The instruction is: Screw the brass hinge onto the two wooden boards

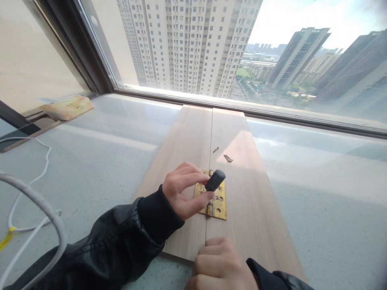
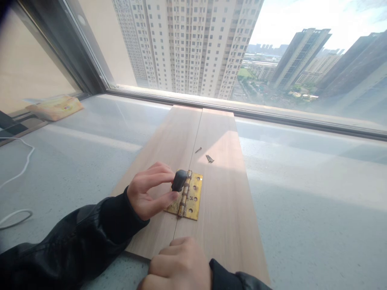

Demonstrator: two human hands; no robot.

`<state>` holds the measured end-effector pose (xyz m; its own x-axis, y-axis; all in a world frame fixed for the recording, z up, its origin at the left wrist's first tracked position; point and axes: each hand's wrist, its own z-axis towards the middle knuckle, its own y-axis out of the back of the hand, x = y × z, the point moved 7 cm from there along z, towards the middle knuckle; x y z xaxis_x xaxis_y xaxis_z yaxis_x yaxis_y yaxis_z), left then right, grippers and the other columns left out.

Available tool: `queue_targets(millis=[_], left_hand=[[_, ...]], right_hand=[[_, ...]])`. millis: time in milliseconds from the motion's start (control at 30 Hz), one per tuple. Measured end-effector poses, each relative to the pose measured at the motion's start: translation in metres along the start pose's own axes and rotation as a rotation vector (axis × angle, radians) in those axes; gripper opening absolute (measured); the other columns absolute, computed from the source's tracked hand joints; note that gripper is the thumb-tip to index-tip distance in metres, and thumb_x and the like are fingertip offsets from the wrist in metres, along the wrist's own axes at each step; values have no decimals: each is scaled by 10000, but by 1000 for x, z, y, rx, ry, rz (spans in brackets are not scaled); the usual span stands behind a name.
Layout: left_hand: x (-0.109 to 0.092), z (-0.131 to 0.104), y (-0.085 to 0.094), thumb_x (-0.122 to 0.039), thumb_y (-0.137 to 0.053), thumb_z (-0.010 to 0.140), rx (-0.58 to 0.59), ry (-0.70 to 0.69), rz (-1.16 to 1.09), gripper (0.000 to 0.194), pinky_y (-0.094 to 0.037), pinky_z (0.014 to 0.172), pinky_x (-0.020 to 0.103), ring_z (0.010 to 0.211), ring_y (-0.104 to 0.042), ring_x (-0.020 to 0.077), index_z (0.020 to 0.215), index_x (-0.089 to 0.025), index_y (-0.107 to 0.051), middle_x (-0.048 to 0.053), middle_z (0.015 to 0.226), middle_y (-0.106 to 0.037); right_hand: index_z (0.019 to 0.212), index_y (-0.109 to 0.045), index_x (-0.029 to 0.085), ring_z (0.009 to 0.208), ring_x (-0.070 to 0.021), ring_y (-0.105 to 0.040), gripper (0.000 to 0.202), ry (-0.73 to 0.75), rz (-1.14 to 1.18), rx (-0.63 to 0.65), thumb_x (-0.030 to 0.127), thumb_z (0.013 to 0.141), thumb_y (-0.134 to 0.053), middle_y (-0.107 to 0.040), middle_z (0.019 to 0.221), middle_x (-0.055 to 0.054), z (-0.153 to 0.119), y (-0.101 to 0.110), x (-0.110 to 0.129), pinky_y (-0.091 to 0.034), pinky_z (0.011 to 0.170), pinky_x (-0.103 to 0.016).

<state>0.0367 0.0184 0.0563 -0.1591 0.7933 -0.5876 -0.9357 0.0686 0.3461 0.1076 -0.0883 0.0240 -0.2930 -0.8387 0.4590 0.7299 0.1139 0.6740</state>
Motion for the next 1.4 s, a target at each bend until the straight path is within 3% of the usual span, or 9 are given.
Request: queue_targets(millis=[200,333,533,800,967,1133,1267,1333,1400], left_hand=[[-1,0,1,-185,-663,719,-8,29,17,95,-519,636,338,658,-576,170,785,-116,-668,70,688,-669],[2,-1,0,-205,-664,729,-3,68,10,98,-514,629,335,648,-572,166,779,-121,-668,66,685,-663],[4,-1,0,-198,-665,727,-11,103,-5,92,-505,615,324,639,-569,163,779,-122,-671,58,669,-656],[3,-1,-3,-195,-666,740,-9,187,3,99,-512,643,309,658,-597,152,817,-134,-679,40,697,-676],[9,-3,1,-238,-659,758,-43,227,62,111,-491,608,300,624,-561,140,787,-132,-679,25,655,-606],[13,-4,4,-273,-647,770,-41,260,101,156,-465,580,296,586,-519,130,821,-133,-692,-3,598,-546],[14,-4,4,-280,-657,758,-47,273,83,154,-478,589,308,608,-540,142,820,-145,-698,10,618,-586],[14,-5,5,-276,-656,756,-55,280,75,151,-483,591,311,611,-545,145,816,-145,-699,14,621,-597],[15,-5,5,-272,-658,751,-58,287,71,148,-489,599,317,619,-551,149,816,-145,-699,17,628,-608]], right_hand=[[521,-476,168,472,-91,-336,323,-134,-277,-154,184,841,-523,-421,483,30,6,21,-2,-241,466,-261],[548,-443,194,504,-128,-397,308,-183,-544,-51,289,793,-604,-455,523,18,2,16,-3,-241,479,-291],[663,-443,229,540,-144,-467,285,-257,-557,105,304,697,-715,-521,609,52,-11,2,-18,-272,480,-308],[692,-426,239,535,-141,-488,235,-322,-515,207,177,743,-648,-532,603,69,-14,1,-27,-268,479,-301],[667,-432,231,513,-136,-478,222,-382,-460,202,253,766,-630,-531,587,60,-11,1,-24,-253,461,-298],[644,-471,205,512,-109,-457,255,-458,-398,41,315,858,-555,-521,587,29,6,53,-31,-309,473,-256],[831,-631,207,718,-205,-597,268,-733,-714,-74,437,867,-499,-658,820,-52,-12,120,-95,-449,589,-324],[1141,-610,149,997,-341,-590,479,-895,-905,33,504,849,-473,-661,1087,-142,-33,136,-136,-477,792,-469],[1238,-559,65,1072,-376,-571,581,-947,-890,82,499,880,-414,-632,1177,-200,-51,138,-166,-464,866,-510]])
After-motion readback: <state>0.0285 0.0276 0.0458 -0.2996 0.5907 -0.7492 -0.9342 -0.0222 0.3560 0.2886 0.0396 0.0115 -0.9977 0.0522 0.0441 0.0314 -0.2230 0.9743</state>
